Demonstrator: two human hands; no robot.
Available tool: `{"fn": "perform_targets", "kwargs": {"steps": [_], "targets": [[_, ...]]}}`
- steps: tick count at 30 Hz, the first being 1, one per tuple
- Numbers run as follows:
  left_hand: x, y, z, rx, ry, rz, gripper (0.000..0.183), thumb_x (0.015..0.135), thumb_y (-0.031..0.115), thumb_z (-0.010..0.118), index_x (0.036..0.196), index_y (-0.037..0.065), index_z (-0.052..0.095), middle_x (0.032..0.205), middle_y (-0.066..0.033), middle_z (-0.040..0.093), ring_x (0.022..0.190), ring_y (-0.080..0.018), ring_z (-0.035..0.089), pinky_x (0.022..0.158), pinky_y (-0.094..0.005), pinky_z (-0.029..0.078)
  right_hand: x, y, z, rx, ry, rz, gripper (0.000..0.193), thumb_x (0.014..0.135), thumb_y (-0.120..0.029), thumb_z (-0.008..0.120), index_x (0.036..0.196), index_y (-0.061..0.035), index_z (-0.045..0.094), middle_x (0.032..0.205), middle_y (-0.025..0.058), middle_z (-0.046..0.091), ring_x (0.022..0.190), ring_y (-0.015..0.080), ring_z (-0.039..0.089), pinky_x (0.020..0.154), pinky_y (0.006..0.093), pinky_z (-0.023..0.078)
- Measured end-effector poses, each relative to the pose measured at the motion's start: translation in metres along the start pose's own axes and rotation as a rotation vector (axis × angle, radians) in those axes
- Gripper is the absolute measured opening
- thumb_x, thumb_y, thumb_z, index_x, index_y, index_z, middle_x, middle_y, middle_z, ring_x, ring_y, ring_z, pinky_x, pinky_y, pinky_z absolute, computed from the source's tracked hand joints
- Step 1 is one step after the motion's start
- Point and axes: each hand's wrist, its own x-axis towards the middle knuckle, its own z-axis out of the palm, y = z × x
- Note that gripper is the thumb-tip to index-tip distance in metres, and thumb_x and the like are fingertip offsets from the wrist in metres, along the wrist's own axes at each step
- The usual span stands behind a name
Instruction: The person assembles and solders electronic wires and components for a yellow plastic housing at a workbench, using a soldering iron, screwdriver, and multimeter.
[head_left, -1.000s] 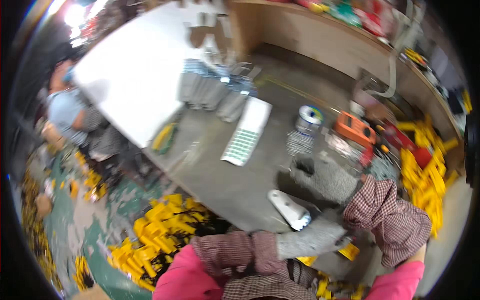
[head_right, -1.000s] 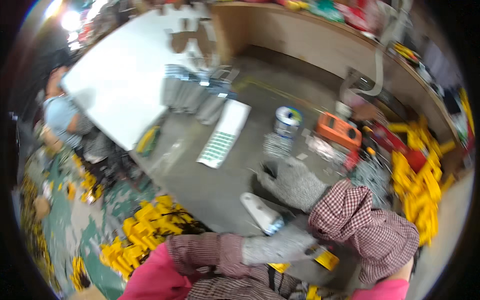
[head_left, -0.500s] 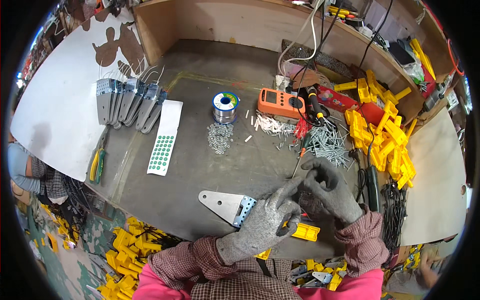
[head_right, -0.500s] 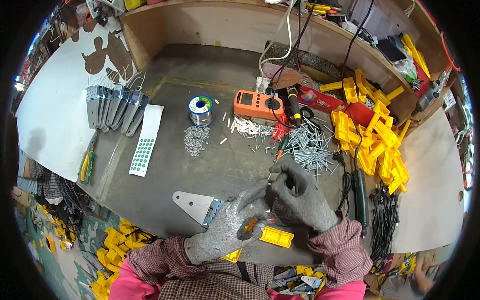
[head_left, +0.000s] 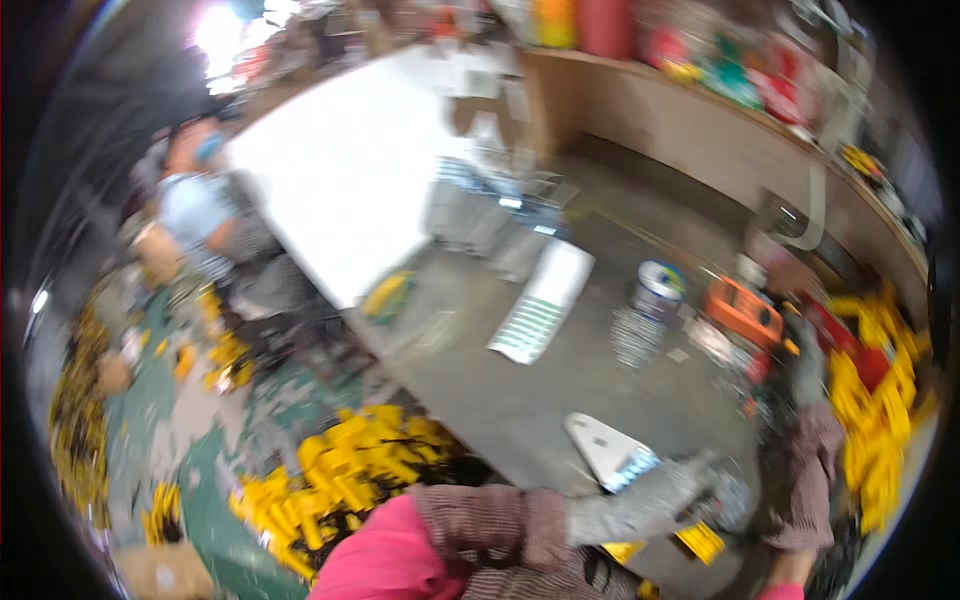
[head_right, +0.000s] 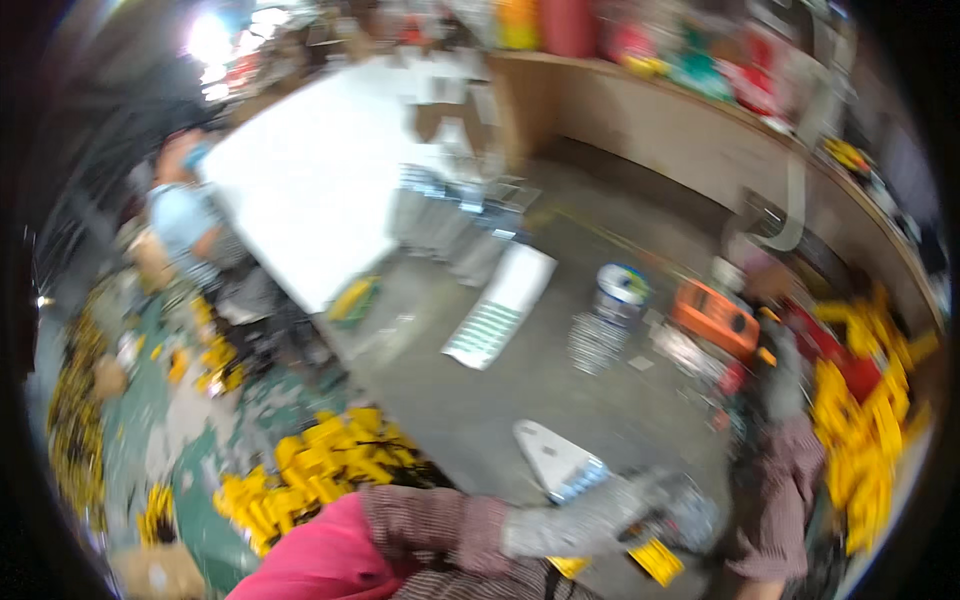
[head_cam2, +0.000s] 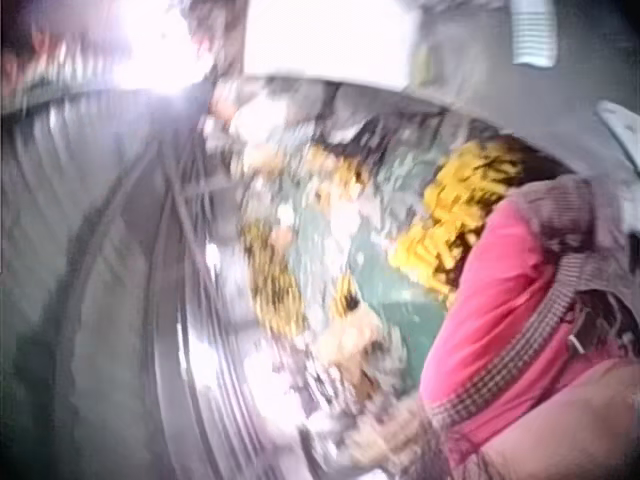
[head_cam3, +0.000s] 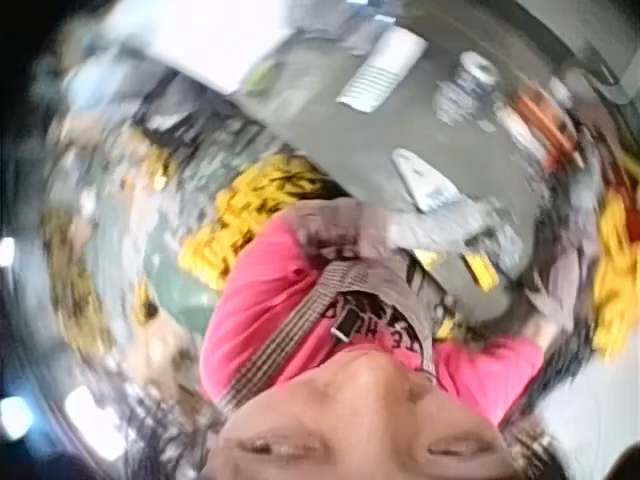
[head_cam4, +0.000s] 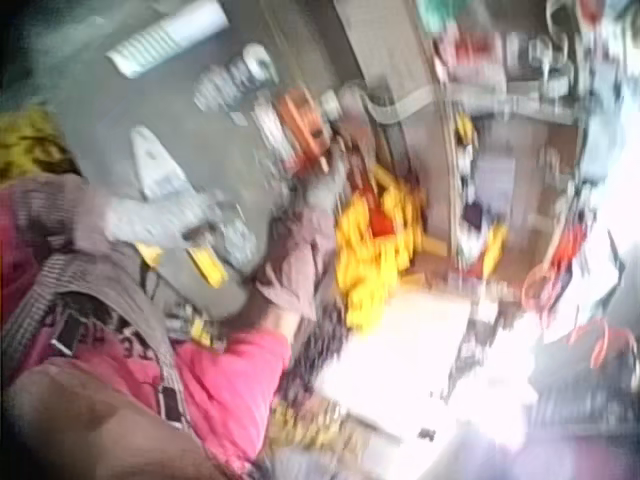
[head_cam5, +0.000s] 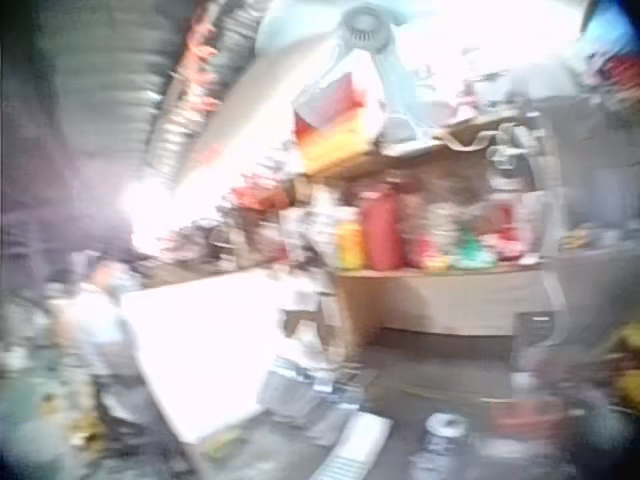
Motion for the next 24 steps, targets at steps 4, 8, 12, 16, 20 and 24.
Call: {"fn": "perform_targets", "kwargs": {"steps": [4, 8, 12, 16, 20, 24], "targets": [[0.001, -0.013, 0.026, 0.042, 0.035, 0.215, 0.031, 0.081, 0.014, 0.065, 0.107, -0.001, 0.057, 0.145, -0.0239, 0.033, 0.101, -0.0411, 0.059, 0.087, -0.0451, 0.051, 0.017, -0.027, -0.075, -1.196, -0.109, -0.672, 0.024, 0.094, -0.003, 0.057, 0.117, 0.0019, 0.061, 0.110, 0.0052, 0.065, 0.104, 0.0155, 0.060, 0.094, 0.0294, 0.046], [0.005, 0.002, 0.011, 0.029, 0.000, 0.019, 0.029, 0.082, 0.015, 0.067, 0.105, 0.001, 0.057, 0.137, -0.0234, 0.043, 0.099, -0.0417, 0.060, 0.085, -0.0453, 0.051, -0.009, -0.059, -0.113, -1.325, 0.181, -1.004, 0.032, 0.105, -0.017, 0.042, 0.125, 0.0015, 0.058, 0.111, 0.0082, 0.063, 0.100, 0.0172, 0.061, 0.086, 0.0273, 0.050], [0.007, 0.002, -0.017, -0.041, -0.004, 0.106, 0.032, 0.081, 0.011, 0.065, 0.110, 0.001, 0.057, 0.122, -0.0221, 0.050, 0.102, -0.0416, 0.056, 0.087, -0.0476, 0.050, -0.090, -0.084, -0.067, -0.377, 0.424, -0.525, 0.028, 0.100, -0.024, 0.055, 0.118, -0.0035, 0.061, 0.090, 0.0011, 0.055, 0.076, 0.0092, 0.051, 0.068, 0.0219, 0.044], [0.009, 0.007, -0.020, 0.018, -0.126, 0.073, 0.029, 0.082, 0.016, 0.067, 0.106, 0.002, 0.060, 0.143, -0.0215, 0.041, 0.113, -0.0424, 0.055, 0.092, -0.0469, 0.048, -0.106, -0.017, -0.100, -0.959, 0.461, -1.132, 0.031, 0.099, -0.030, 0.054, 0.117, -0.0051, 0.055, 0.080, -0.0024, 0.058, 0.058, 0.0008, 0.046, 0.049, 0.0161, 0.037], [0.006, 0.004, -0.018, 0.065, -0.129, 0.050, 0.020, 0.081, 0.015, 0.069, 0.097, 0.004, 0.063, 0.146, -0.0209, 0.039, 0.120, -0.0431, 0.052, 0.096, -0.0485, 0.046, -0.130, -0.026, -0.042, 0.083, 0.429, -0.305, 0.026, 0.098, -0.033, 0.053, 0.099, -0.0070, 0.055, 0.074, 0.0017, 0.057, 0.040, 0.0052, 0.039, 0.032, 0.0194, 0.028], [0.004, 0.003, -0.013, 0.049, -0.063, 0.040, 0.028, 0.071, 0.014, 0.075, 0.098, 0.013, 0.066, 0.145, -0.0150, 0.045, 0.111, -0.0355, 0.057, 0.090, -0.0456, 0.045, -0.141, -0.030, -0.037, -0.122, 0.370, -0.304, 0.030, 0.099, -0.037, 0.048, 0.098, -0.0074, 0.055, 0.070, -0.0038, 0.050, 0.052, 0.0025, 0.042, 0.042, 0.0161, 0.031]]}}
